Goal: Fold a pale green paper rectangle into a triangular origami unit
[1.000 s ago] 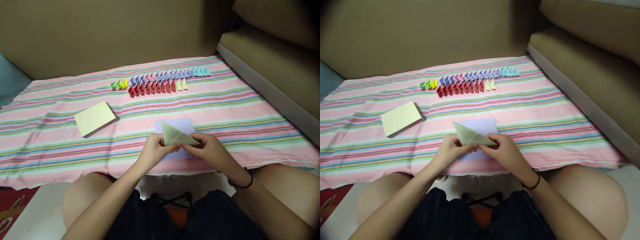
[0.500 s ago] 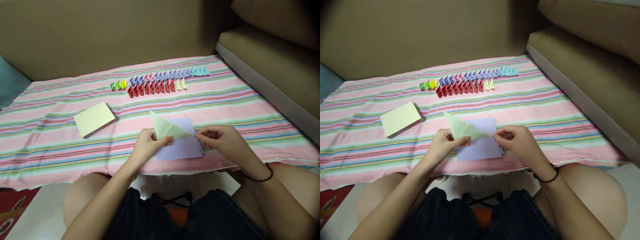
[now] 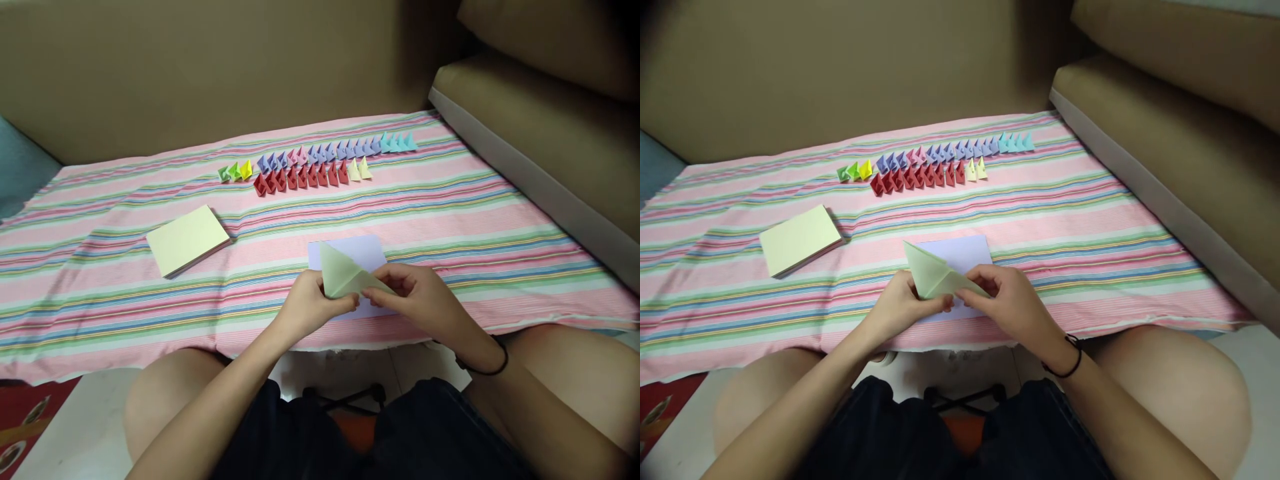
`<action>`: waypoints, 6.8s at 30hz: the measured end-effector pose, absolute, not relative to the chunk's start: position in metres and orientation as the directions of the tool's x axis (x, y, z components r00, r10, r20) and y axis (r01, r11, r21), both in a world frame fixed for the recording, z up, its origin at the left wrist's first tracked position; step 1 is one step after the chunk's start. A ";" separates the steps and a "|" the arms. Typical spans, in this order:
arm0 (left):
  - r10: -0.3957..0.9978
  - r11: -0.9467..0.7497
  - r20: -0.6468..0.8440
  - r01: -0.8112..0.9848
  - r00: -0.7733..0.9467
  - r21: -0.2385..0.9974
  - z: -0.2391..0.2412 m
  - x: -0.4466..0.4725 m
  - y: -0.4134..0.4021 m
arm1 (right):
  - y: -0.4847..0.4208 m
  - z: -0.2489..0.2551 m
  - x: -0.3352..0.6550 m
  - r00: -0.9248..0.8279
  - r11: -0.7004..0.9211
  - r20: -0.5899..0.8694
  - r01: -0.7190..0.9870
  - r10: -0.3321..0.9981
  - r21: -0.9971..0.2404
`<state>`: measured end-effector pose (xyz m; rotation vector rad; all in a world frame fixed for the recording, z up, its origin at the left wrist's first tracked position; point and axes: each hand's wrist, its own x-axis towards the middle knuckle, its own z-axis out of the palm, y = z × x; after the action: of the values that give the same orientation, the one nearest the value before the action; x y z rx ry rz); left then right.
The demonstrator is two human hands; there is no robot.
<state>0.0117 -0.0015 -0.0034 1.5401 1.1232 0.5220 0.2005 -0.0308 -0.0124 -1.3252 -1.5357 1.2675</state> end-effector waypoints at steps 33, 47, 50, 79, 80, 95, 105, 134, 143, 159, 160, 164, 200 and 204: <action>0.865 0.236 -0.238 0.060 0.443 0.970 -0.006 0.004 0.009 | -0.025 -0.021 0.209 -0.149 -0.076 -0.093 0.118 0.984 -0.990; 0.812 0.176 -0.269 0.223 0.517 0.959 -0.004 0.007 0.003 | -0.032 -0.017 0.202 -0.302 -0.103 -0.192 0.287 0.934 -0.952; 0.835 0.193 -0.275 0.214 0.477 0.958 -0.003 0.006 0.005 | -0.033 -0.018 0.202 -0.323 -0.102 -0.213 0.329 0.922 -0.939; 0.854 0.250 -0.245 0.052 0.459 0.967 -0.004 0.009 0.006 | -0.033 -0.015 0.200 -0.262 -0.071 -0.158 0.312 0.952 -0.947; 0.846 0.250 -0.252 0.067 0.469 0.966 -0.005 0.008 0.005 | -0.033 -0.016 0.200 -0.255 -0.071 -0.153 0.302 0.955 -0.951; 0.799 0.101 -0.253 0.294 0.545 0.950 -0.002 0.008 -0.002 | -0.032 -0.016 0.199 -0.208 -0.032 -0.098 0.299 0.973 -0.954; 0.786 0.048 -0.244 0.337 0.568 0.940 0.005 0.005 0.000 | -0.028 -0.008 0.220 -0.115 -0.123 -0.150 0.216 0.982 -0.969; 0.807 0.340 -0.324 0.060 0.493 0.938 0.000 0.002 0.008 | -0.024 -0.009 0.220 0.016 -0.101 -0.100 0.137 0.995 -0.985; 0.863 0.241 -0.267 0.116 0.429 0.964 0.003 0.006 0.005 | -0.026 -0.012 0.215 -0.095 -0.072 -0.093 0.205 0.991 -0.976; 0.886 0.116 -0.234 0.298 0.400 0.948 0.001 0.002 0.006 | -0.025 -0.015 0.223 -0.088 -0.104 -0.130 0.253 0.988 -0.962; 0.897 0.098 -0.221 0.316 0.382 0.944 0.001 -0.001 0.007 | -0.024 -0.014 0.228 -0.051 -0.115 -0.131 0.244 0.990 -0.963; 0.904 0.089 -0.219 0.339 0.368 0.936 0.004 -0.004 0.010 | -0.021 -0.011 0.234 0.021 -0.064 -0.060 0.227 0.998 -0.972; 0.850 0.095 -0.218 0.269 0.479 0.958 -0.002 0.008 0.003 | -0.032 -0.008 0.204 -0.263 0.070 -0.032 0.370 0.964 -0.926; 0.879 0.175 -0.215 0.131 0.426 0.976 -0.006 0.012 0.001 | -0.034 -0.013 0.200 -0.197 0.010 -0.054 0.311 0.979 -0.950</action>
<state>0.0120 0.0015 -0.0057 1.3043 1.0203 0.6868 0.2002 -0.0341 -0.0130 -1.3541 -1.5886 1.2117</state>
